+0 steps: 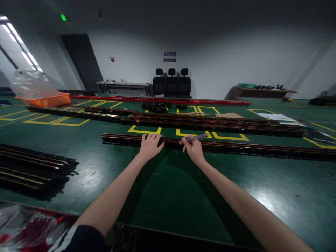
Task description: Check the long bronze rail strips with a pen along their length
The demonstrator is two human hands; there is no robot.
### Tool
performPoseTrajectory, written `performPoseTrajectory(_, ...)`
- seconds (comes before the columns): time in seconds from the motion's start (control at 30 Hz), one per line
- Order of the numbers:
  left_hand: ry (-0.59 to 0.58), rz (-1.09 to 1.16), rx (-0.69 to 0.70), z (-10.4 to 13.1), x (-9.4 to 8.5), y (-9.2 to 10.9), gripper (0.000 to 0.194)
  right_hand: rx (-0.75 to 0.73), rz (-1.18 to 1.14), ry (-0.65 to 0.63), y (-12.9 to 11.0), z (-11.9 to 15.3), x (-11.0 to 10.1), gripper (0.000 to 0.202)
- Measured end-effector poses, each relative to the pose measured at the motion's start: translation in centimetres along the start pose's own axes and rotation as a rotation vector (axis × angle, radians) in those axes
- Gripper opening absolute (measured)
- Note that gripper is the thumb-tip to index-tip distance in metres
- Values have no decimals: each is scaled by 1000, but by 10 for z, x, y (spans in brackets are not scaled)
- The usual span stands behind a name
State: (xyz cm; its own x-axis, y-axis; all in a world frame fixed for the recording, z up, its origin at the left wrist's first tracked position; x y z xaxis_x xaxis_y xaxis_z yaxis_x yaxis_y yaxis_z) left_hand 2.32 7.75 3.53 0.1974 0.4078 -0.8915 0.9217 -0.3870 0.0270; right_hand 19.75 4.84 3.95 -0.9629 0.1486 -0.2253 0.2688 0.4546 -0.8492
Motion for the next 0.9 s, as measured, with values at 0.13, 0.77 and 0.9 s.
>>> performPoseTrajectory(0.13,-1,17,10,-1,2,2,36,-1,0,-4,0,0,0,33)
performPoseTrajectory(0.77,18,7,-20,0,-1,-4,36,-19,33,-9,-4,0,2,33)
performPoseTrajectory(0.9,17,13,-7,0,-2,-3,37,-6,9,13,-3,0,-1,34)
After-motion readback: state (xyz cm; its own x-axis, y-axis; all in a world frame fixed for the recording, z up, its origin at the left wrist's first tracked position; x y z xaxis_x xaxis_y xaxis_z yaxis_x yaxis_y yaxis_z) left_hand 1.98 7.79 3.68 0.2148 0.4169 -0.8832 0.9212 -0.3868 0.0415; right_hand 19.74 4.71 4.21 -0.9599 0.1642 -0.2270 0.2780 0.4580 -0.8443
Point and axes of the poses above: each hand's wrist, its own z-axis away from the middle knuckle, its own x-axis out of the palm, y = z × x, the point moved 9 cm from there along -z, towards the middle knuckle, and after that the axes turned 1 degree about -y, right-handed, at the moved point
